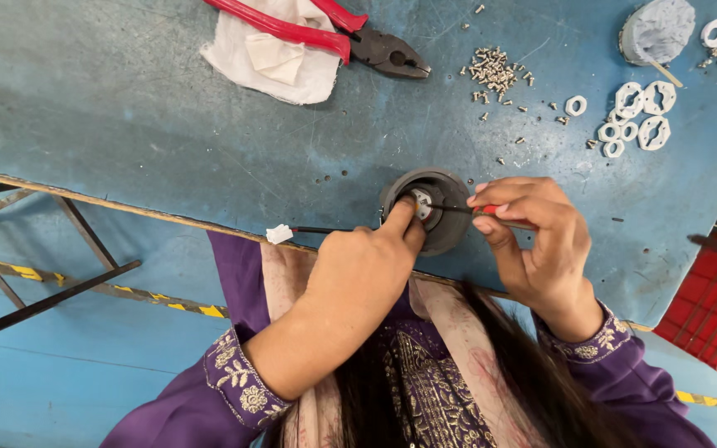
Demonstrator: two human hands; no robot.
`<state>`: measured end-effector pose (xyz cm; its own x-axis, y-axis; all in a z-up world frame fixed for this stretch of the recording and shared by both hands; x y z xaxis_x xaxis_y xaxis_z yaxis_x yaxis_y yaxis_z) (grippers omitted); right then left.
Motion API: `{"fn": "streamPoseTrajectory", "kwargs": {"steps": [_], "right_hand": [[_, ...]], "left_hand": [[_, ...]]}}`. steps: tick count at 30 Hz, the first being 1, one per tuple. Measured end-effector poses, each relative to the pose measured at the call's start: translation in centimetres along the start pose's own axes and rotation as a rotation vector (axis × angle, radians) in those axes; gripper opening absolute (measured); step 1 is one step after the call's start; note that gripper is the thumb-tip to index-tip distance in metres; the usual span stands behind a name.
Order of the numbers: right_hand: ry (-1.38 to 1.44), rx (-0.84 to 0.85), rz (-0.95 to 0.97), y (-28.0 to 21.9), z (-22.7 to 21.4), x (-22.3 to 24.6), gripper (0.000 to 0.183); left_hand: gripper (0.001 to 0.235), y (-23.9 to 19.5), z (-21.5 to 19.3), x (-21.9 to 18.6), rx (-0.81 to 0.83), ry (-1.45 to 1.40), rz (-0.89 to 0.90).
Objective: The person assembles a small lighting component by hand, placing an LED board into a grey housing, inserting a wire, and using a screwdriver and a power tool to secure small screws into the assembly.
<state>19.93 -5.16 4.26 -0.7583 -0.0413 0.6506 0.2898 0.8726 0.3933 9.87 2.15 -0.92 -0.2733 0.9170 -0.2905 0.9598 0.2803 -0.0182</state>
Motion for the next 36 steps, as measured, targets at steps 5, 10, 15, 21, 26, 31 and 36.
{"fn": "streamPoseTrajectory", "kwargs": {"steps": [5,10,15,21,26,31,36], "right_hand": [[-0.003,0.032,-0.026,0.6,0.3,0.1,0.036],[-0.036,0.040,-0.050,1.2,0.0,0.4,0.036],[-0.029,0.050,-0.040,1.1,0.4,0.3,0.035],[0.006,-0.006,-0.026,0.2,-0.5,-0.1,0.036],[0.230,-0.384,0.138,-3.3,-3.9,-3.1,0.038],[0.363,-0.548,0.315,-4.8,-3.4,-7.2,0.031],[0.247,-0.453,0.474,-4.3,-0.9,-10.0,0.020]], "left_hand": [[0.020,-0.1,0.4,0.1,0.019,-0.024,0.005],[0.021,-0.3,0.4,-0.2,-0.021,-0.018,0.030],[0.023,-0.7,0.2,-0.2,-0.109,-0.036,0.048],[0.027,-0.7,0.0,-0.2,-0.112,-0.024,0.041],[0.021,-0.6,0.1,-0.6,-0.059,-0.009,0.103],[0.015,0.9,0.5,-0.1,0.059,-0.027,0.238],[0.014,1.0,0.4,0.4,0.066,-0.091,0.244]]}}
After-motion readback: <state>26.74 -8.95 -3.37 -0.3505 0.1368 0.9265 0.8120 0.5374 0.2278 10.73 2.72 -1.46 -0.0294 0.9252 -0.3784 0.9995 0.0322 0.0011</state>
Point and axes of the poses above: each hand's wrist, its own y-axis towards the middle knuckle, its own z-axis out of the palm, x = y × z, the point moved 10 cm from there along y, towards the middle knuckle
